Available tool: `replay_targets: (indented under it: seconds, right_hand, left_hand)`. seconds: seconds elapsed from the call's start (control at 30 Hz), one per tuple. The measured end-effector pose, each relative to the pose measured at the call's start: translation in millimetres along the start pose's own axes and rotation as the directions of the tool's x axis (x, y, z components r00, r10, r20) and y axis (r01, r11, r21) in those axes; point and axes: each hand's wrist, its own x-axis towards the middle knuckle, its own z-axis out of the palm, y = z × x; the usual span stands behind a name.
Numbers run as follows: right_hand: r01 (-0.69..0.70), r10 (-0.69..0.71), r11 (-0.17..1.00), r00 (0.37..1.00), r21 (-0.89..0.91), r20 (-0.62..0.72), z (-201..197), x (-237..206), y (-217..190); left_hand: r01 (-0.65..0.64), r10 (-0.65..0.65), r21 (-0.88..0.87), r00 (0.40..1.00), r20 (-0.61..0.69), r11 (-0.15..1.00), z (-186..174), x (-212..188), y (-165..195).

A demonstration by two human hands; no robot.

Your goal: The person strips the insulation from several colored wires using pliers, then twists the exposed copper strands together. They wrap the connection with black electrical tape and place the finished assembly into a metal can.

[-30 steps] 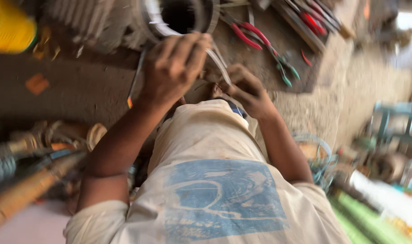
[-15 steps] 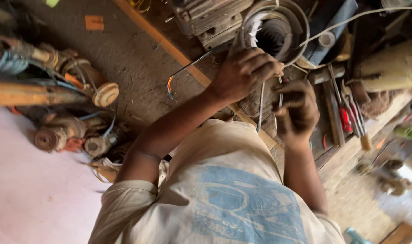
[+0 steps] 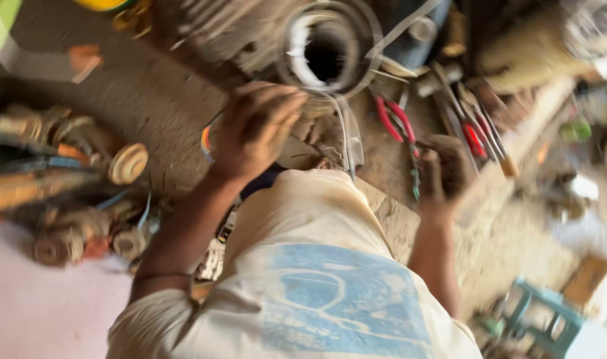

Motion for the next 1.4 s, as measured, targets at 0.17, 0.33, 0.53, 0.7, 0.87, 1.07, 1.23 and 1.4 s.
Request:
replay_targets:
  seconds: [0.17, 0.33, 0.53, 0.7, 0.87, 1.07, 1.23, 1.4]
  right_hand:
    - [0.106, 0.014, 0.905, 0.961, -0.412, 0.277, 20, -4, -5]
    - [0.18, -0.107, 0.974, 0.899, -0.137, 0.425, 52, 20, -47]
    - [0.172, -0.162, 0.985, 0.938, -0.007, 0.307, 49, 54, -73]
    - [0.205, -0.181, 0.978, 0.913, -0.029, 0.366, 44, 54, -80]
    - [0.231, -0.212, 0.973, 0.913, -0.012, 0.348, 48, 43, -77]
    - [0.221, -0.209, 0.975, 0.932, -0.009, 0.298, 39, 37, -55]
    - [0.277, -0.2, 0.928, 0.935, -0.249, 0.292, 21, 19, -24]
    - [-0.227, 0.221, 0.907, 0.974, -0.354, -0.057, -48, -32, 27]
  left_hand:
    - [-0.182, 0.189, -0.051, 0.967, 0.174, 0.982, 11, 34, -4]
    - [-0.286, 0.311, -0.136, 0.92, 0.237, 0.949, 35, 61, -1]
    - [-0.364, 0.404, -0.179, 0.849, 0.34, 0.914, 20, 68, -19]
    - [-0.203, 0.303, -0.377, 0.926, 0.227, 0.904, 23, 88, -8]
    - [-0.41, 0.469, -0.233, 0.81, 0.352, 0.882, 35, 107, 21]
    - [-0.499, 0.517, -0.136, 0.822, 0.238, 0.856, 56, 94, 21]
    - [-0.489, 0.49, 0.088, 0.871, 0.008, 0.868, 73, 83, 8]
    - [-0.087, 0.074, -0.42, 0.996, -0.049, 0.903, 85, 77, 10]
